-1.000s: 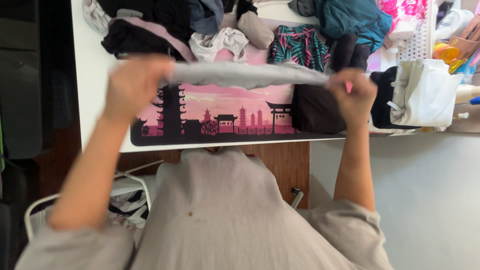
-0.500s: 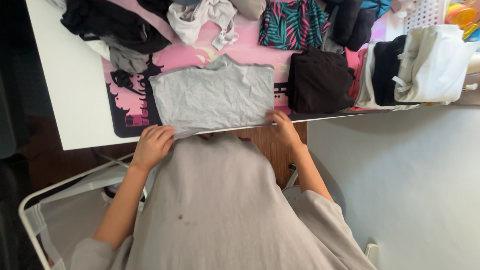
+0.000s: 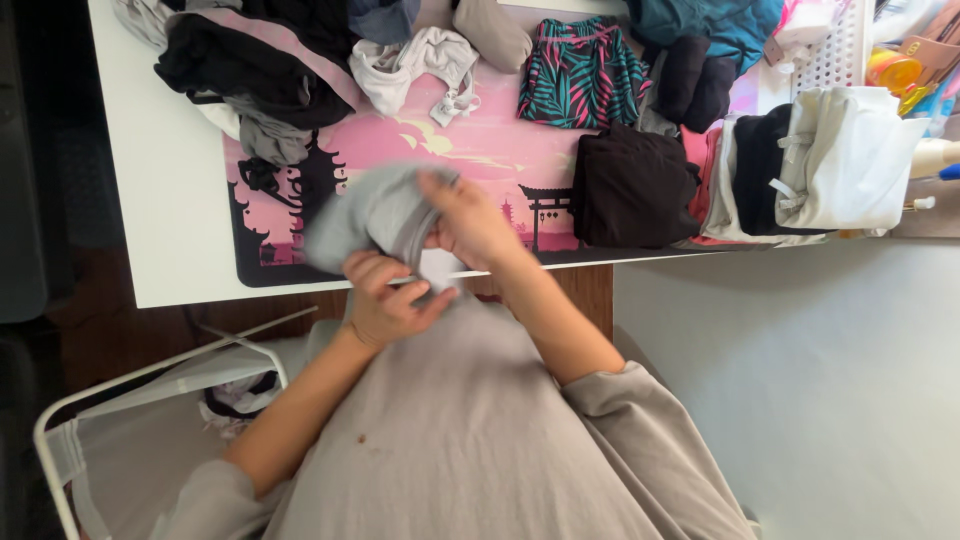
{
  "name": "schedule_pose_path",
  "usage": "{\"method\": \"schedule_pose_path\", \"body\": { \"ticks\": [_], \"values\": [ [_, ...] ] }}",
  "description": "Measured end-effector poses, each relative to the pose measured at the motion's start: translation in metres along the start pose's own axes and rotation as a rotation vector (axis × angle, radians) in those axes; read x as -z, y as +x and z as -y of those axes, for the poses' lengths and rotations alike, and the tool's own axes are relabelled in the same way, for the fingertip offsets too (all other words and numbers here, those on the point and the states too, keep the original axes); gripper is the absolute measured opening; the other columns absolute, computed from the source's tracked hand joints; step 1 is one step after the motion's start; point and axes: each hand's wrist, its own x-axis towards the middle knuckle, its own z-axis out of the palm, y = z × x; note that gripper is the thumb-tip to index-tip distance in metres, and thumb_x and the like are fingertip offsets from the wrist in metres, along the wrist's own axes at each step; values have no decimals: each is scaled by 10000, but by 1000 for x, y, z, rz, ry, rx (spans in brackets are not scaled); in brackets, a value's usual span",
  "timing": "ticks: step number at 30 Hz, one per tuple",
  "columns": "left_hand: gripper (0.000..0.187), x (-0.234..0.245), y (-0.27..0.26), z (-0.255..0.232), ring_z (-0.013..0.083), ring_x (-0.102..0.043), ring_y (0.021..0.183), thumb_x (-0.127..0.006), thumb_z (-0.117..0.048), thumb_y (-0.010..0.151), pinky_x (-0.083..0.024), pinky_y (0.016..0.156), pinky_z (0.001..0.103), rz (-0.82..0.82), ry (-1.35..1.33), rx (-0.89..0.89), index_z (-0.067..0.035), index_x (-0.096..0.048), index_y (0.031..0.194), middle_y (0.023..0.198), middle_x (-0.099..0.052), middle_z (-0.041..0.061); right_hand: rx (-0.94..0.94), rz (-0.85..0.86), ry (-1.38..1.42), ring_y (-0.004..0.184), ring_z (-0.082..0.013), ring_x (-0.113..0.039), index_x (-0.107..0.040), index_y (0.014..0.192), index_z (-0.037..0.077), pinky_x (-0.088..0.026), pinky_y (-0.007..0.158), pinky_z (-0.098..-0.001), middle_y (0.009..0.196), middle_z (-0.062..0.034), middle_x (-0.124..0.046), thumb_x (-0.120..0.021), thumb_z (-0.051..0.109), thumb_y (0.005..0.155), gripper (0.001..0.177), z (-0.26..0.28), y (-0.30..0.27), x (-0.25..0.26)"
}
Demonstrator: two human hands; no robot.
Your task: The person takes clothing items from a basket and folds them on a desk, including underwear and a pair of pants, before setting them into stacks.
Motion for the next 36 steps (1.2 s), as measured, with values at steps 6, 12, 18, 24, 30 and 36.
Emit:
{"method": "schedule_pose_path", "body": {
  "ticks": [6, 12, 18, 24, 30, 36],
  "values": [
    [536, 15, 25, 17, 358, -589, 1106, -725, 11, 874, -466, 999, 517, 64, 171, 513, -56, -507, 1359, 1158, -615, 132, 292, 146, 492, 1117, -314, -731, -514, 1463, -23, -630, 858, -433, 1336, -191, -676, -560, 366, 1094, 538, 90, -67, -2],
    [552, 110, 99, 34, 347, -684, 1012, -677, 53, 754, -560, 857, 444, 468, 144, 267, -104, -643, 1283, 1174, -688, 124, 634, -396, -124, 1078, -247, -720, -435, 1459, 67, -650, 844, -459, 1249, -141, -658, -534, 37, 989, 481, 105, -108, 73],
    [443, 119, 96, 62, 257, -718, 829, -578, 81, 905, -585, 761, 379, 684, -1, 486, -174, -682, 1252, 967, -716, 67, 386, -261, -156, 965, -178, -697, -579, 1370, -127, -601, 984, -441, 1053, -110, -648, -561, -83, 1013, 360, 73, -126, 165],
    [725, 12, 50, 54, 391, -542, 1252, -833, -299, 743, -442, 1038, 505, 681, -247, 231, -68, -543, 1366, 1348, -575, 195, 373, -137, -446, 1023, -57, -657, -531, 1368, -50, -541, 980, -256, 1128, -24, -693, -637, -179, 856, 538, 58, -117, 114],
    [710, -99, -7, 16, 387, -555, 1274, -800, -225, 790, -373, 1087, 583, 621, -198, 471, -8, -481, 1386, 1363, -586, 194, 460, -398, -550, 832, -109, -583, -664, 1236, -59, -461, 747, -238, 889, -98, -664, -739, -97, 914, 333, 55, -131, 53],
    [550, -53, -14, 32, 395, -715, 917, -668, -85, 886, -564, 830, 463, 711, -237, 726, -104, -517, 1415, 1197, -687, 178, 818, -548, -473, 862, -138, -729, -698, 1108, -49, -590, 773, -270, 977, -116, -754, -727, 5, 1010, 115, 83, -144, 85]
  ]
}}
